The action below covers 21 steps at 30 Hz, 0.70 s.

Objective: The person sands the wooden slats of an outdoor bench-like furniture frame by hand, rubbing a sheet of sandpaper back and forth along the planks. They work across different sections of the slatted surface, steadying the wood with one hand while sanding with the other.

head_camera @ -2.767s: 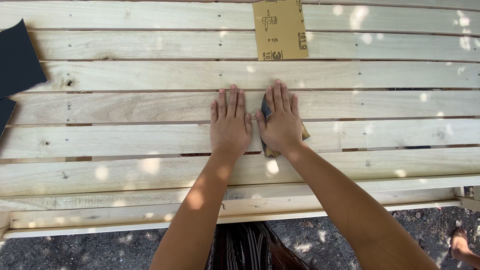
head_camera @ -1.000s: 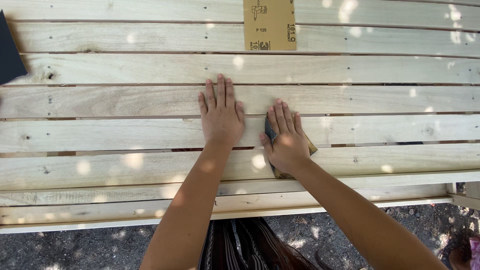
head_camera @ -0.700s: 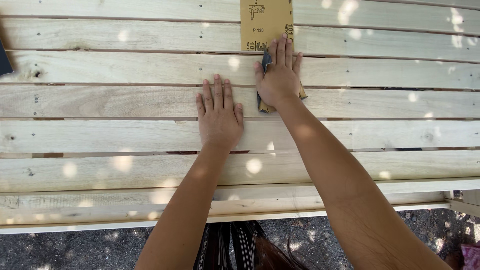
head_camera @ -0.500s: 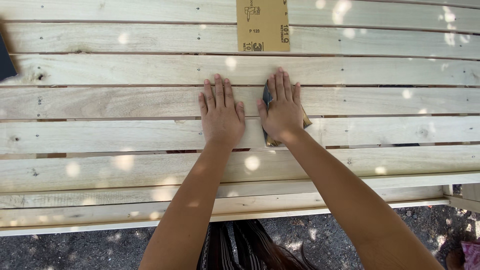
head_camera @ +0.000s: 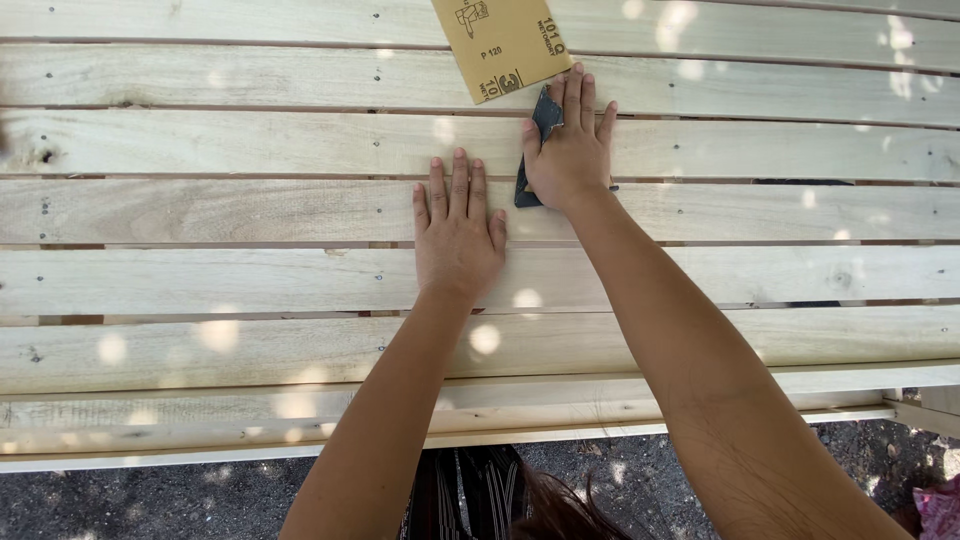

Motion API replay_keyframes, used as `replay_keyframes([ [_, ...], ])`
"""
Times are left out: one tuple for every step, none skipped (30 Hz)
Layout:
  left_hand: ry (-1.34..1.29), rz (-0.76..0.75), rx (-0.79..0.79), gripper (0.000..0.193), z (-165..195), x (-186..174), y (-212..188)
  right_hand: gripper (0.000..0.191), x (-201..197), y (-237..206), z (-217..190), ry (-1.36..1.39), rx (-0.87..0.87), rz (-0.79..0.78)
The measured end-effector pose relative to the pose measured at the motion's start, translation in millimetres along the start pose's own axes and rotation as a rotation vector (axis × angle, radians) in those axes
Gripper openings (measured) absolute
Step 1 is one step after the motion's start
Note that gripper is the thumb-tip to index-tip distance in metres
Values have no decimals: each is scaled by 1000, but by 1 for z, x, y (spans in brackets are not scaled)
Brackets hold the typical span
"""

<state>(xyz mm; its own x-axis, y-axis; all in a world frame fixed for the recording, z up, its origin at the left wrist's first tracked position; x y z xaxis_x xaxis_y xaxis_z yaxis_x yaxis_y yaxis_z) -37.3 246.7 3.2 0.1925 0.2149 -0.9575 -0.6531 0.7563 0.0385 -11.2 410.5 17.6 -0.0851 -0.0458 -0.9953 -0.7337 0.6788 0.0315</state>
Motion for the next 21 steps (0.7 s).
replay_keyframes([
  [0,-3,-2,68,-1,0,-1,74,-2,-6,1,8,-26,6],
  [2,-4,-1,68,0,-1,-1,73,-3,-20,4,9,-53,4],
  [4,-5,2,68,0,-1,-1,73,-2,-42,11,10,-76,4],
  [10,3,8,69,1,-2,-1,73,0,-66,17,36,-109,-12],
  [13,10,2,68,1,-3,0,74,3,-92,24,63,-144,-30],
  [15,8,-7,68,1,-2,1,74,5,-116,34,99,-142,-47],
  [18,8,-15,67,2,-2,1,75,9,-131,41,135,-140,-62],
  [21,15,-19,67,3,-2,3,75,12,-138,46,113,-136,-64],
  [27,25,-24,67,4,-1,6,75,13,-139,50,94,-134,-63],
  [34,27,-28,66,5,0,8,75,15,-130,50,75,-129,-69],
  [28,11,-27,67,6,3,9,75,16,-116,50,42,-121,-78],
  [23,2,-28,68,7,6,12,75,16,-94,47,6,-118,-81],
  [20,-11,-34,69,6,9,13,75,15,-69,43,-25,-118,-89],
  [25,0,-35,68,5,9,15,75,10,-43,40,0,-92,-59],
  [27,7,-29,68,5,11,17,74,5,-21,40,23,-59,-30],
  [29,18,-21,67,5,11,18,74,3,-5,37,48,-81,-36],
  [13,-2,-23,67,5,13,17,73,1,8,34,76,-107,-31],
  [6,-5,-23,67,3,12,20,72,-2,15,33,109,-138,-9],
  [1,-19,-22,66,1,10,21,72,-6,18,34,254,-154,9],
  [-43,-18,-33,68,-1,7,21,72,-9,16,38,393,-158,10],
  [-102,-19,-43,71,-2,3,21,72,-11,11,44,518,-160,9],
])
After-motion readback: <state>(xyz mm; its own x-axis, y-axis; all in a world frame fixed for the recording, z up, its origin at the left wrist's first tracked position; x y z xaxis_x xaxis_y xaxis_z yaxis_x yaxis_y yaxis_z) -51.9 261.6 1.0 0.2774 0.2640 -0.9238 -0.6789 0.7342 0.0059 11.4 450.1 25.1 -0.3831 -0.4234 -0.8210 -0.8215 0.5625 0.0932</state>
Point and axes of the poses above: each hand's wrist, its own y-axis towards the middle knuckle, its own x-axis out of the palm, z = x × y, the point moved 8 cm from there along y, towards the middle knuckle, and after that the axes turned 9 degrees about z, right-handed, at the moved point
